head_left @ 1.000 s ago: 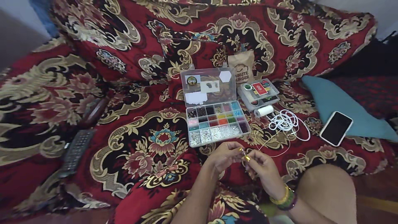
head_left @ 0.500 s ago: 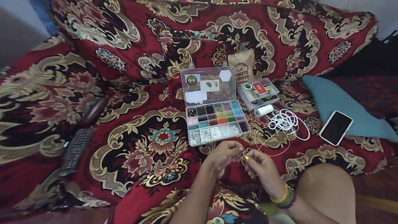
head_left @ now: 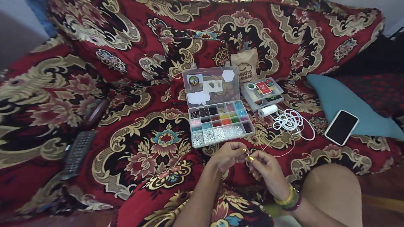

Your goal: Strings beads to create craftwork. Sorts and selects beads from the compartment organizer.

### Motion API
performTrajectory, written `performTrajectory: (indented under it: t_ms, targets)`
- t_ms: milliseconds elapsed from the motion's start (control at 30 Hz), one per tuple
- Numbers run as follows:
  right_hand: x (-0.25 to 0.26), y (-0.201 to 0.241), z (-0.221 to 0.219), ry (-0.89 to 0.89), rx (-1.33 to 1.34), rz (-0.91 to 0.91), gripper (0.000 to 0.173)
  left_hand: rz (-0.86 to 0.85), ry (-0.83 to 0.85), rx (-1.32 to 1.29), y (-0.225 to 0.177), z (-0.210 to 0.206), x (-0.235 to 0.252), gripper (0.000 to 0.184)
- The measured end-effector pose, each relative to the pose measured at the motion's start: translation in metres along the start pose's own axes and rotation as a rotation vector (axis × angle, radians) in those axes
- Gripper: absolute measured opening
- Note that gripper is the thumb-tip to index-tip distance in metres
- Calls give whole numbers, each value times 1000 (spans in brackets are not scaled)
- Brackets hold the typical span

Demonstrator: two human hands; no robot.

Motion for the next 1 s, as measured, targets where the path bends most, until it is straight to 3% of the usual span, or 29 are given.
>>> performTrajectory:
  t_ms: [633, 867, 1000]
  targets:
    - [0, -3, -2, 12, -20, -19, 13, -46, 31, 130, -10, -1, -2, 17]
    - [1, -5, 0, -4, -22, -36, 13, -153, 48, 170, -20, -2, -1, 13]
    - [2, -10, -1, 11, 35, -97, 21, -234, 58, 232, -24, 0, 1, 10]
Point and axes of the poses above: each hand's wrist, its own x-axis towards the middle knuckle, its own z-axis out of the back of the hand, y = z × x, the point moved 10 cm from there along x, towards the middle knuckle, and after that the axes turned 12 degrees about -z, right-handed, at the moved point
